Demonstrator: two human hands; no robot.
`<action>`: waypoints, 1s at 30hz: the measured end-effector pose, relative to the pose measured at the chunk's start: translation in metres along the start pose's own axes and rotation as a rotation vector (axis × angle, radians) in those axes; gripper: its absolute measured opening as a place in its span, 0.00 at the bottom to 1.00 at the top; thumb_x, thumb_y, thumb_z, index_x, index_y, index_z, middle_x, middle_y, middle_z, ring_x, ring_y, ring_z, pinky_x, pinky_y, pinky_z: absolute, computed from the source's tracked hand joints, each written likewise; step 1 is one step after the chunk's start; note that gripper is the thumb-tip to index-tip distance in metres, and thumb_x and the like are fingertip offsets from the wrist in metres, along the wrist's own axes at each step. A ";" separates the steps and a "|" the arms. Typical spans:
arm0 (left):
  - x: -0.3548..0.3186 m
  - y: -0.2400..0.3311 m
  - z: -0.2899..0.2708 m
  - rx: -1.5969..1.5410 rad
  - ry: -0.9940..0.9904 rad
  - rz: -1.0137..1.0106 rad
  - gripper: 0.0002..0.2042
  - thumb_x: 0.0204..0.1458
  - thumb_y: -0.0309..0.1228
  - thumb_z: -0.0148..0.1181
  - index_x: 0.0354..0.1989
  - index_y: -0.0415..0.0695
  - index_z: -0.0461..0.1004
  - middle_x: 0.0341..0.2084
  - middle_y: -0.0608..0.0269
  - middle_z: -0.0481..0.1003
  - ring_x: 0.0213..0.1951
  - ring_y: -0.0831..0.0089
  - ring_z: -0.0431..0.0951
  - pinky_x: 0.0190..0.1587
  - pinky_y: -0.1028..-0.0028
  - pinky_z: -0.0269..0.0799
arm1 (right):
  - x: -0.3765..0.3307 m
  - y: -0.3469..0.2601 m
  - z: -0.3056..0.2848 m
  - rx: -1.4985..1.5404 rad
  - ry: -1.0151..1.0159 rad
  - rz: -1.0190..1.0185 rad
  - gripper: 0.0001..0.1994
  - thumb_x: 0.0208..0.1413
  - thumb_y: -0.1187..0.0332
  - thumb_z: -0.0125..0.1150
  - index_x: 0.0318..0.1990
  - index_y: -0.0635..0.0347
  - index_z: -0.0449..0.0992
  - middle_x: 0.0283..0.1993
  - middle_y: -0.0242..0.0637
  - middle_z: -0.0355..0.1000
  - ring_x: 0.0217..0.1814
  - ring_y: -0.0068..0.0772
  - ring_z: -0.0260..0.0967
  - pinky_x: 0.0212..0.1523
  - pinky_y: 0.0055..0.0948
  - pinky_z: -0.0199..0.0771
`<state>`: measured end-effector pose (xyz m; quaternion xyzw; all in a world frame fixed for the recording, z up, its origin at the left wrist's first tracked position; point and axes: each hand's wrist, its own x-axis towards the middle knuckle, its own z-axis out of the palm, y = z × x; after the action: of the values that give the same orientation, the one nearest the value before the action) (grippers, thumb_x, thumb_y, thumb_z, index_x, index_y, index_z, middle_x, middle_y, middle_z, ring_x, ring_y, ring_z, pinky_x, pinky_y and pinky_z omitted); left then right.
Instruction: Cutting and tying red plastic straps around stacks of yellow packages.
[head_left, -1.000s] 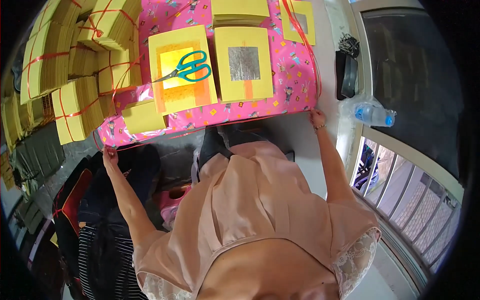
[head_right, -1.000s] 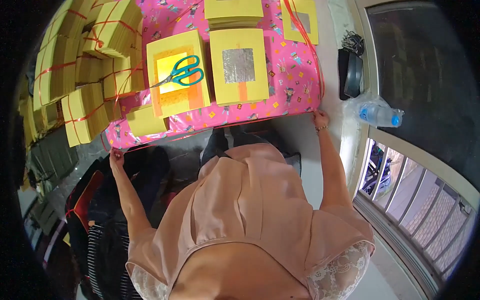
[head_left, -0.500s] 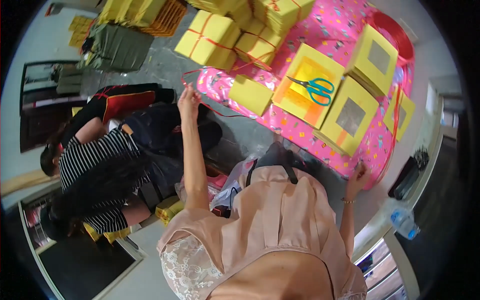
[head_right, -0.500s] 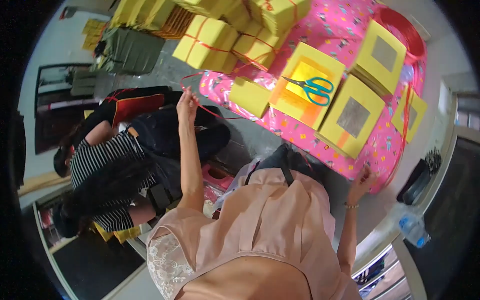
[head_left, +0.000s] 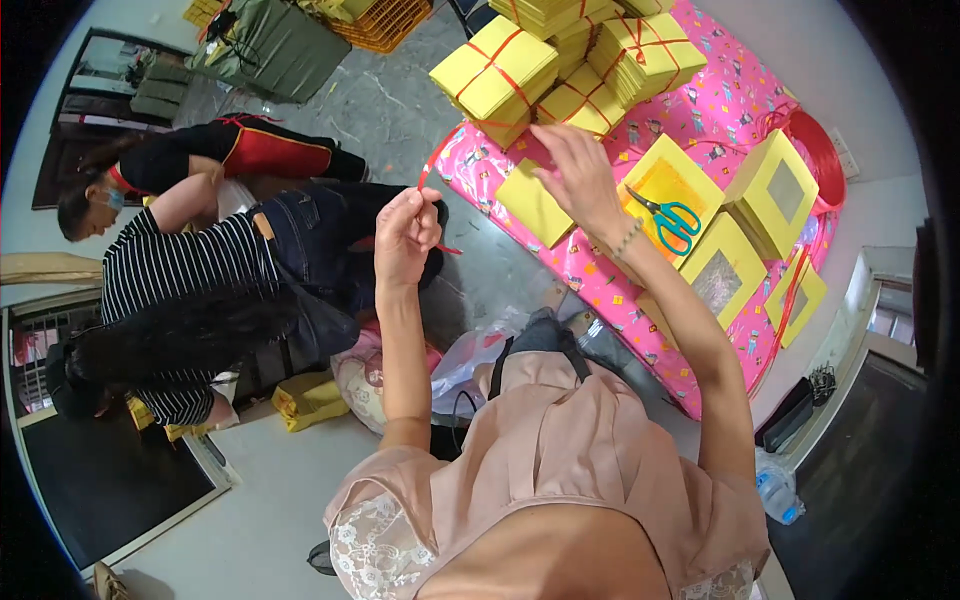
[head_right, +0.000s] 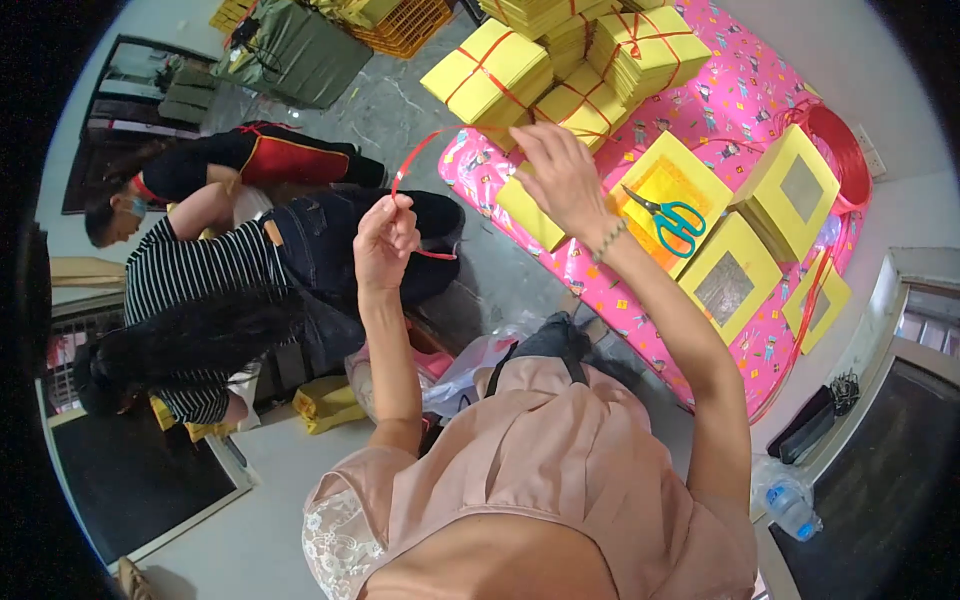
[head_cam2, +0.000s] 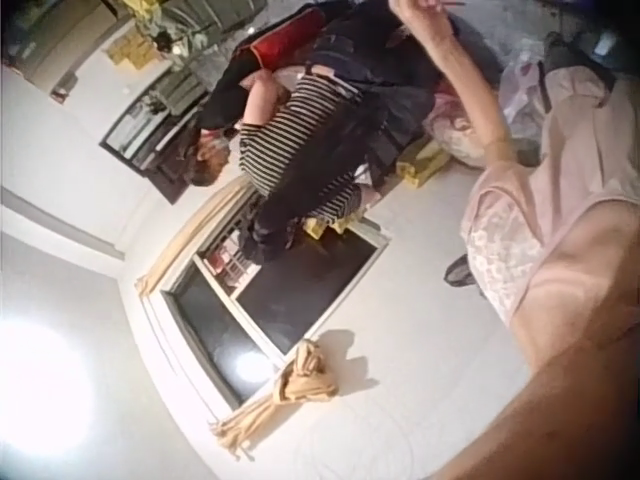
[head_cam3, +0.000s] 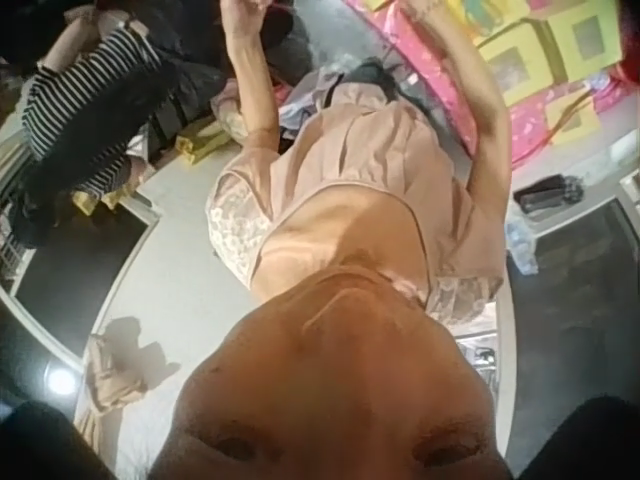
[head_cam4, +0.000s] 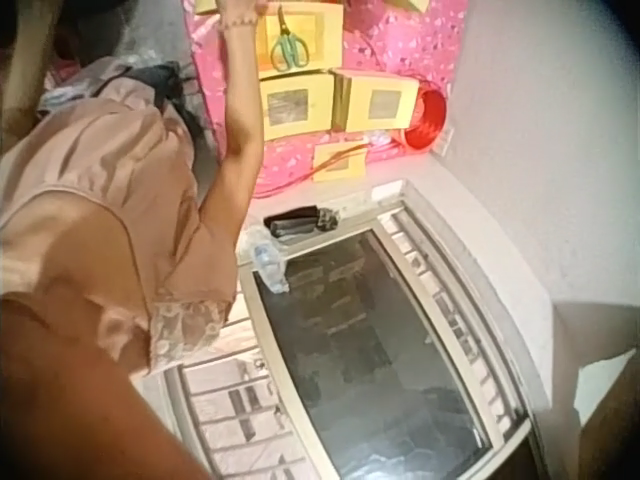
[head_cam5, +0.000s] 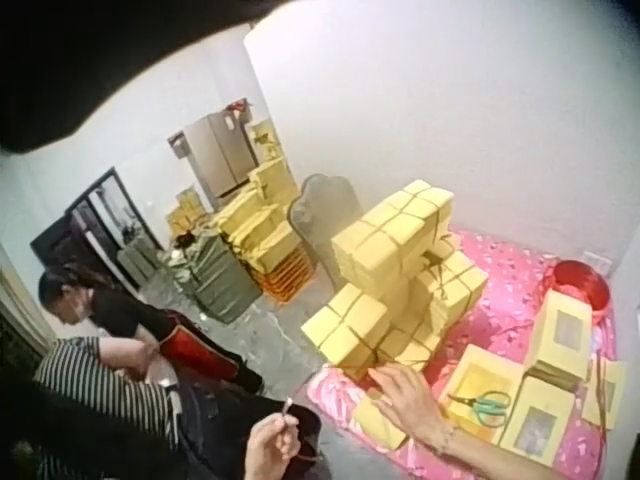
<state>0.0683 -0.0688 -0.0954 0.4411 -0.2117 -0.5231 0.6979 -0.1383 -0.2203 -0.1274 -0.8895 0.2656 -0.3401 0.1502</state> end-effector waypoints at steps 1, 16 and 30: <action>-0.005 0.005 0.001 -0.033 -0.072 -0.027 0.11 0.53 0.31 0.49 0.33 0.35 0.73 0.13 0.70 0.64 0.12 0.86 0.56 0.15 0.84 0.50 | 0.010 -0.001 0.007 -0.038 0.038 -0.098 0.24 0.47 0.67 0.58 0.54 0.59 0.62 0.51 0.40 0.63 0.56 0.43 0.58 0.55 0.37 0.57; 0.025 -0.023 -0.093 -0.216 0.236 -0.073 0.08 0.52 0.32 0.50 0.31 0.41 0.72 0.09 0.75 0.54 0.10 0.86 0.47 0.11 0.83 0.41 | 0.008 0.029 -0.049 -0.001 -0.226 -0.027 0.07 0.54 0.65 0.52 0.32 0.59 0.70 0.27 0.36 0.67 0.30 0.38 0.67 0.30 0.34 0.64; 0.138 -0.130 -0.176 0.247 0.708 -0.210 0.08 0.52 0.31 0.46 0.32 0.41 0.71 0.11 0.72 0.59 0.09 0.84 0.52 0.10 0.81 0.45 | -0.133 -0.074 0.020 0.031 -0.336 0.171 0.07 0.46 0.72 0.55 0.35 0.59 0.71 0.28 0.36 0.61 0.32 0.36 0.66 0.30 0.33 0.66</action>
<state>0.1810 -0.1340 -0.3195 0.6940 0.0270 -0.3778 0.6123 -0.1801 -0.0818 -0.1783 -0.9055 0.3063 -0.1766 0.2346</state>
